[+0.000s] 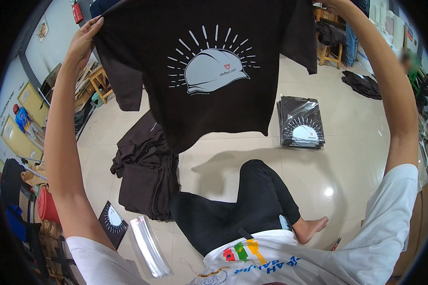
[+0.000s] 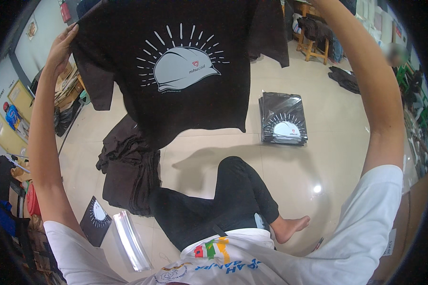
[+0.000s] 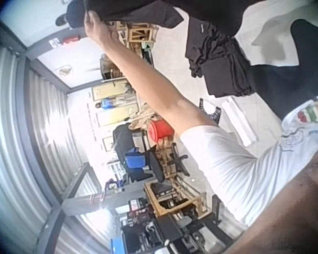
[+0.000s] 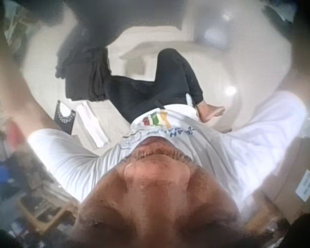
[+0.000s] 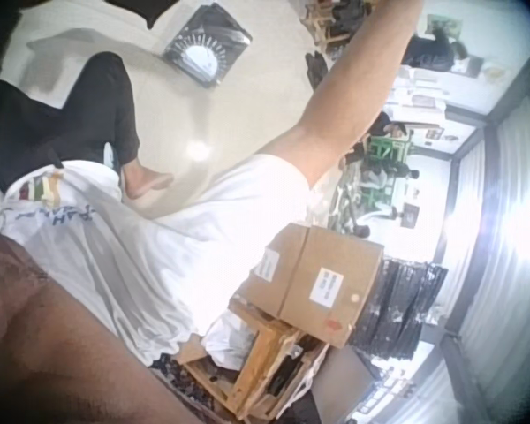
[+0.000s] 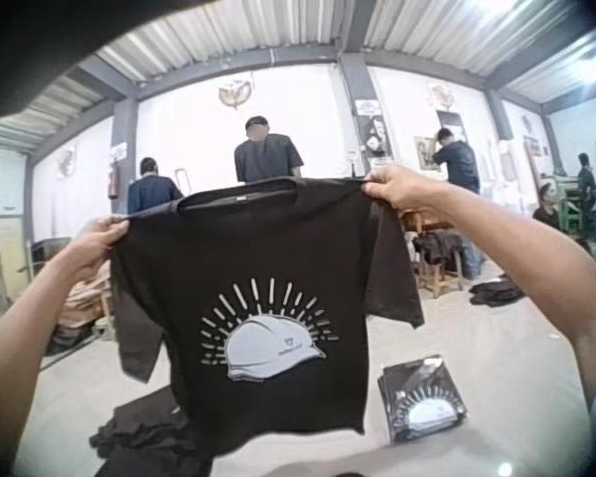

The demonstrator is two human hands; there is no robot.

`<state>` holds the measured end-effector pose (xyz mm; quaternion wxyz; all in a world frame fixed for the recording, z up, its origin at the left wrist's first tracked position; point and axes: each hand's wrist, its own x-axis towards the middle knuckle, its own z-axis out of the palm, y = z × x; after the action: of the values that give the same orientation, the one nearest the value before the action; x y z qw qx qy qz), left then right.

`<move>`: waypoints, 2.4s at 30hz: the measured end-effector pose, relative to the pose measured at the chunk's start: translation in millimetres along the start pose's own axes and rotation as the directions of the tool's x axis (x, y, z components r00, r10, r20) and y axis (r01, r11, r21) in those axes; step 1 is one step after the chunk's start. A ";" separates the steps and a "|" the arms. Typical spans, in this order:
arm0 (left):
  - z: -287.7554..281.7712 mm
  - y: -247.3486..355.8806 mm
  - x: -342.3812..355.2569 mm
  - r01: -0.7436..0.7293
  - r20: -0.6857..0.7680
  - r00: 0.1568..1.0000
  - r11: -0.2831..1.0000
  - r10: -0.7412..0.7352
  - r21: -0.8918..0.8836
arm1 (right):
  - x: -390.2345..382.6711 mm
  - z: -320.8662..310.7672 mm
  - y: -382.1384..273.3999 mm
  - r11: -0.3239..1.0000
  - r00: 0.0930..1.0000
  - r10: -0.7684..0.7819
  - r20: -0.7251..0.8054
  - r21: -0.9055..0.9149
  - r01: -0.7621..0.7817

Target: The person folds dark-colored t-shirts with a white graphic, places each folded shirt into a clear plastic bag, seals the bag, and stacks the packaged shirts. The person repeats this process for multiple shirts.

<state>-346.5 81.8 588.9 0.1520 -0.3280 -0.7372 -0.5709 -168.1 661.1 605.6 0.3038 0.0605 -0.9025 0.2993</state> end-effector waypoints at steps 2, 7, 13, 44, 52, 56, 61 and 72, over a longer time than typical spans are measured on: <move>-1.1 1.0 -2.2 -0.008 -0.014 1.000 0.999 0.009 0.049 | 4.4 -6.6 2.6 0.993 0.995 -0.100 -0.014 -0.066 0.099; -21.6 0.3 -0.8 0.073 0.054 0.995 0.988 -0.081 0.138 | 14.5 -3.8 13.0 0.990 0.992 -0.125 -0.024 -0.075 0.123; -10.6 -7.3 -12.9 0.074 0.120 0.990 0.997 -0.070 -0.027 | -13.9 9.5 -21.2 0.883 0.982 0.182 -0.040 0.447 -0.145; 95.8 126.4 -20.9 0.124 0.170 0.980 0.983 -0.101 -0.133 | -259.9 266.1 64.5 0.210 0.596 -0.374 0.711 0.691 -0.692; -36.0 90.2 5.4 0.031 0.015 0.999 0.935 -0.038 0.353 | -255.0 215.4 57.8 0.857 0.403 -0.166 0.900 0.334 -0.393; -45.5 73.3 -4.9 0.041 -0.114 0.993 0.771 0.042 0.636 | -275.5 214.2 67.9 0.822 0.647 -0.023 0.762 0.384 -0.422; -63.7 50.4 -15.6 0.084 -0.264 0.963 0.878 0.050 0.471 | -283.7 210.4 95.7 0.861 0.707 0.063 0.704 0.320 -0.396; -133.3 25.9 -59.5 0.183 -0.359 0.933 0.893 -0.026 0.411 | -265.5 199.5 112.2 0.884 0.962 0.163 0.219 0.401 -0.241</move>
<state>-305.5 -58.7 612.8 0.3167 -0.1395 -0.8251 -0.4465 -88.4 618.0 267.0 0.1678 0.0572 -0.8406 0.5118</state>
